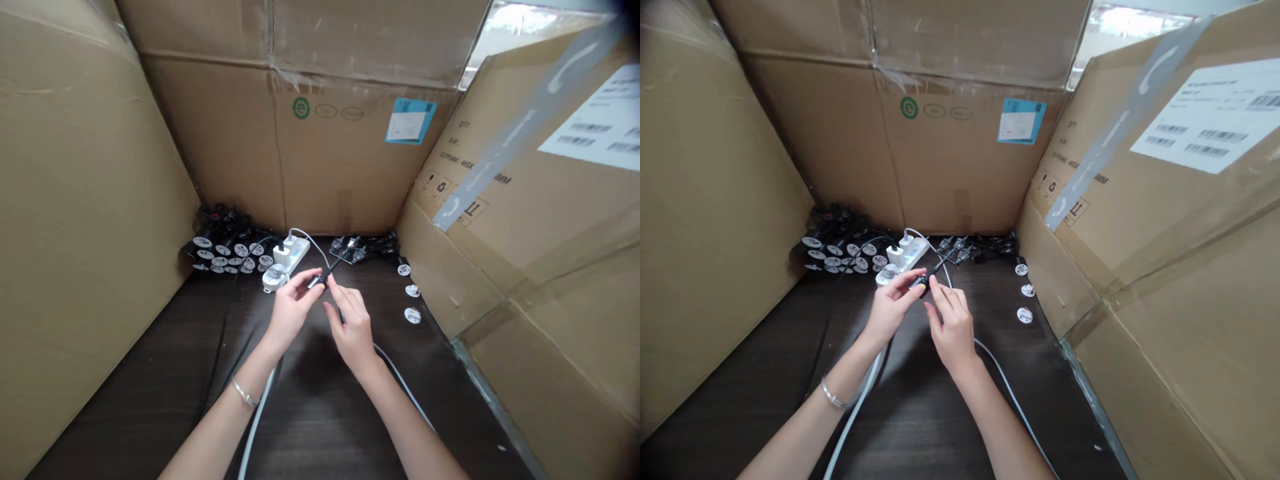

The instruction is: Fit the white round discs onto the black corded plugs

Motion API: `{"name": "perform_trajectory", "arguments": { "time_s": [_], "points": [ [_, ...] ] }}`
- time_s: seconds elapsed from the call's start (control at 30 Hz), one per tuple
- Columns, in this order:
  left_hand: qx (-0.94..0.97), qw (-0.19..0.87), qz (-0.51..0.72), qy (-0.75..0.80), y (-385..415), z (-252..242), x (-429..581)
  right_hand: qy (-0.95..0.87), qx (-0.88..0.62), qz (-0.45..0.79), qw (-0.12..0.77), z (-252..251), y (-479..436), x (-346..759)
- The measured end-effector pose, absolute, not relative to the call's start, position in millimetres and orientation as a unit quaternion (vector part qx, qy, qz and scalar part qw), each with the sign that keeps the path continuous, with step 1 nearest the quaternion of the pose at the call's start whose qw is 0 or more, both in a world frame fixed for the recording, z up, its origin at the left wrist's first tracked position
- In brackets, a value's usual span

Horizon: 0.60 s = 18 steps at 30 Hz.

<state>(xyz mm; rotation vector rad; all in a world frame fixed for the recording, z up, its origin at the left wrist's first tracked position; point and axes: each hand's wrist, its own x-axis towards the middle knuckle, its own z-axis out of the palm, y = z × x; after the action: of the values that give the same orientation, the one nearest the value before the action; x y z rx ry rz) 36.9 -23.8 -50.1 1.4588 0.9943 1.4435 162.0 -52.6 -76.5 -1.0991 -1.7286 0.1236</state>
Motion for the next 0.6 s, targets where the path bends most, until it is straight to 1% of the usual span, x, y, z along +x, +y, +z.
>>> {"name": "perform_trajectory", "arguments": {
  "time_s": [0.03, 0.13, 0.2, 0.23, 0.3, 0.4, 0.47, 0.6],
  "points": [
    [0.579, 0.356, 0.605, 0.414, -23.4, -41.6, 29.0, -0.716, -0.456, 0.054, 0.525, -74.2, -53.1, 162.7],
    [0.516, 0.118, 0.718, 0.452, -17.8, -14.8, -2.6, -0.688, -0.467, 0.062, 0.551, -67.6, -55.0, 165.4],
    [0.469, 0.034, 0.757, 0.454, -6.1, -3.0, -26.7, -0.673, -0.474, 0.073, 0.563, -64.3, -56.5, 166.8],
    [0.454, 0.016, 0.764, 0.458, 2.5, -0.5, -38.2, -0.669, -0.476, 0.079, 0.565, -63.1, -57.2, 167.2],
    [0.448, 0.018, 0.742, 0.498, 23.9, -2.8, -57.9, -0.666, -0.477, 0.086, 0.568, -61.5, -57.9, 167.8],
    [0.472, 0.034, 0.660, 0.584, 56.9, -17.8, -76.7, -0.662, -0.476, 0.085, 0.573, -59.5, -56.5, 170.4],
    [0.504, 0.005, 0.601, 0.620, 73.2, -27.7, -82.6, -0.649, -0.484, 0.081, 0.582, -57.7, -54.1, 173.7],
    [0.579, -0.083, 0.497, 0.641, 88.2, -35.0, -86.1, -0.606, -0.514, 0.093, 0.600, -53.3, -50.1, 179.8]
  ]
}}
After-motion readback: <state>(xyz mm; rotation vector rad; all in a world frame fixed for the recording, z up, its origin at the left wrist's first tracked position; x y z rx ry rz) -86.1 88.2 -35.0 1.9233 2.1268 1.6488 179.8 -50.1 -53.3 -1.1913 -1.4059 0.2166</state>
